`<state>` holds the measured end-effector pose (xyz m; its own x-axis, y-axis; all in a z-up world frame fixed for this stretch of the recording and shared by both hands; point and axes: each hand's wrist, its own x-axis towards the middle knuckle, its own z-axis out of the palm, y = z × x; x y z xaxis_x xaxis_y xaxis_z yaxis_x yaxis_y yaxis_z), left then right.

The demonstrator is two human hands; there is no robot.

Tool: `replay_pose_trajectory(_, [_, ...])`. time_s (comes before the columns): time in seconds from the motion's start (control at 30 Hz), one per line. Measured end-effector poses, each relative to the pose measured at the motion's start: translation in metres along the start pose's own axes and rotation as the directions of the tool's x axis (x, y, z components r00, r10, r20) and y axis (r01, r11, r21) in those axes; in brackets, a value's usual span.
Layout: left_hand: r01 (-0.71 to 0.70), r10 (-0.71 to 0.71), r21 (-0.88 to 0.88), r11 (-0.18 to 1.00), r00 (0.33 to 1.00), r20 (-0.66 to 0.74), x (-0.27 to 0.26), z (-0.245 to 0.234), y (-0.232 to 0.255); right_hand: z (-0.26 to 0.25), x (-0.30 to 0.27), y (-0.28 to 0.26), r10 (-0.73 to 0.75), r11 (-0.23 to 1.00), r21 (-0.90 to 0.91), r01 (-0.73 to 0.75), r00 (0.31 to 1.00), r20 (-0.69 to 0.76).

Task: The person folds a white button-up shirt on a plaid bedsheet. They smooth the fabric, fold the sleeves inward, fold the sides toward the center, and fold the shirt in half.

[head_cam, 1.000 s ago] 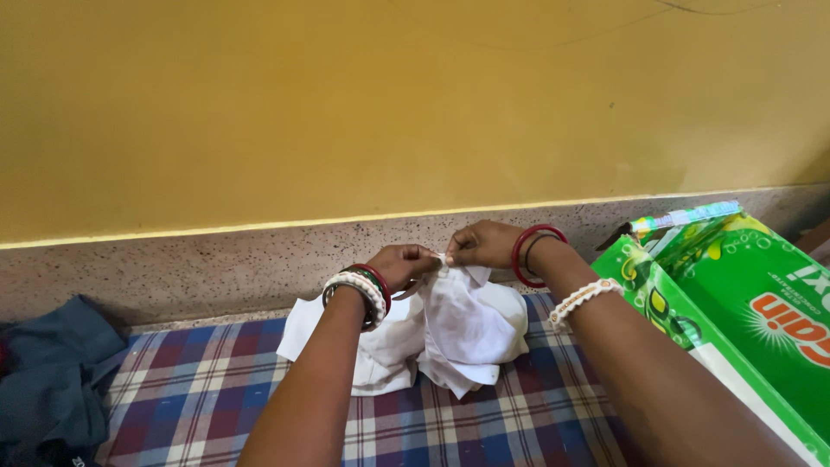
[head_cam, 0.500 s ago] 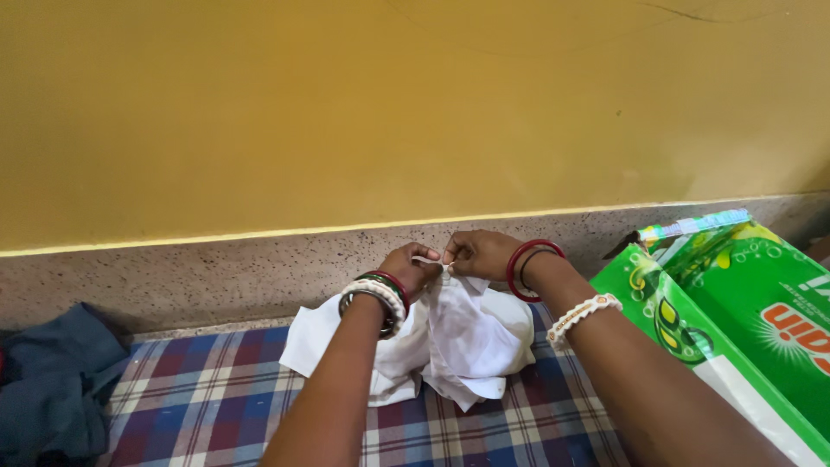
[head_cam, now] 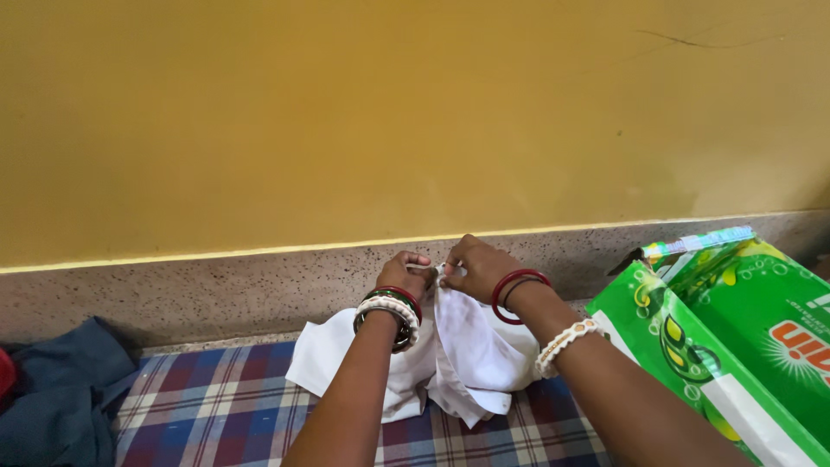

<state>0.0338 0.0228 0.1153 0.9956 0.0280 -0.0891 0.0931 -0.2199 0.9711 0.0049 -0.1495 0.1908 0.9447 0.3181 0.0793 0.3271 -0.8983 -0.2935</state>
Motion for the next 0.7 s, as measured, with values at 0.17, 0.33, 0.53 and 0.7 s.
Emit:
replay_pose_trajectory(0.17, [-0.004,0.004,0.005,1.0,1.0,-0.016,-0.005,-0.003,0.002,-0.005,-0.008,-0.012,0.012,1.0,0.002,-0.012,0.999,0.04])
replay_pose_trajectory(0.33, [0.045,-0.041,-0.085,0.995,0.998,0.049,-0.006,-0.008,0.003,-0.005,-0.012,-0.013,-0.075,0.997,0.027,0.075,0.997,0.021])
replay_pose_trajectory(0.53, [0.072,-0.059,-0.097,0.993,0.99,0.129,0.001,-0.011,-0.005,0.001,-0.013,-0.001,-0.183,0.978,0.102,0.182,0.983,-0.003])
replay_pose_trajectory(0.7, [0.028,-0.03,0.014,1.0,0.979,0.203,0.008,-0.013,-0.016,0.009,-0.01,0.006,-0.235,0.968,0.088,0.235,0.972,-0.005])
